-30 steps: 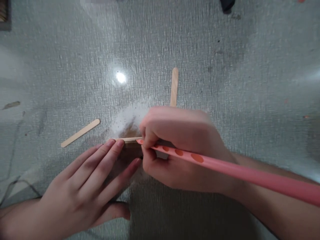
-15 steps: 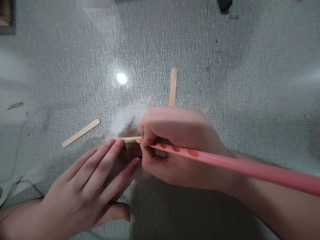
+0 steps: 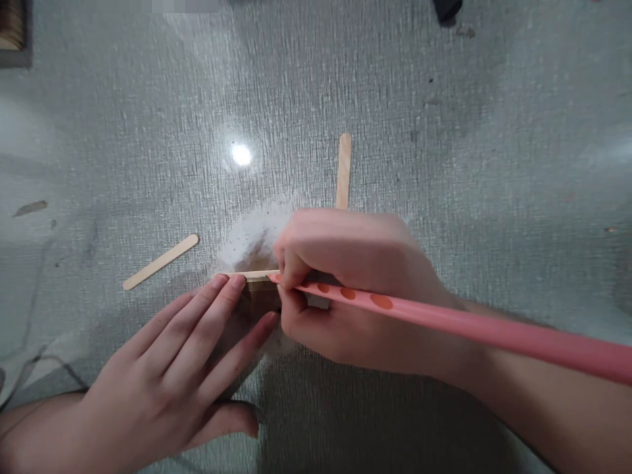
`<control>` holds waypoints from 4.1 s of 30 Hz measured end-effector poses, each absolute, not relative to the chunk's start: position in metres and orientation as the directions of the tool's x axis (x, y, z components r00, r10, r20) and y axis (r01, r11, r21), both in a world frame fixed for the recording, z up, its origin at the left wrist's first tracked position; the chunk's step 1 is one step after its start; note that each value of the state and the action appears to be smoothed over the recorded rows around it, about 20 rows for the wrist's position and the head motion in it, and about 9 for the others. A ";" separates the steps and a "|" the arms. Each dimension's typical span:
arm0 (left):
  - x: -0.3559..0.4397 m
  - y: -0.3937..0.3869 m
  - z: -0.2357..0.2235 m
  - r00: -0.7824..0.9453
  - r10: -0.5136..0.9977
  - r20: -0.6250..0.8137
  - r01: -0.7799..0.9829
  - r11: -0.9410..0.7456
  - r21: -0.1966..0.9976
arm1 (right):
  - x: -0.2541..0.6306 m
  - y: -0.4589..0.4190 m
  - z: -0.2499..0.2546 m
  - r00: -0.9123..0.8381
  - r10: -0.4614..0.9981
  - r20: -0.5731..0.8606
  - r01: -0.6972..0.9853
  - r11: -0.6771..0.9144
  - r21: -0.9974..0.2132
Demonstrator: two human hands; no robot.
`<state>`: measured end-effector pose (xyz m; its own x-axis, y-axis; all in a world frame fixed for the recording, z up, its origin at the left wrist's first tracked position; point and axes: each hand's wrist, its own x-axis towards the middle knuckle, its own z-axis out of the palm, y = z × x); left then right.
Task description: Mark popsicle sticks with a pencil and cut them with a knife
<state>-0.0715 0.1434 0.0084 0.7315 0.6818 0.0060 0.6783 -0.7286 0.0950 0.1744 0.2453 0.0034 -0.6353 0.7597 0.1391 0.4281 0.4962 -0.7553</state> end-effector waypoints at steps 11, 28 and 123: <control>-0.070 0.145 0.009 0.736 0.677 0.009 0.673 -0.733 0.104 | 0.176 0.243 0.000 -0.632 0.761 0.149 0.415 0.494 -0.764; -0.069 0.144 0.009 0.732 0.682 -0.004 0.677 -0.726 0.117 | 0.175 0.245 0.006 -0.637 0.760 0.126 0.434 0.489 -0.756; -0.072 0.142 0.006 0.733 0.680 0.004 0.675 -0.729 0.113 | 0.176 0.246 0.003 -0.649 0.735 0.197 0.377 0.535 -0.756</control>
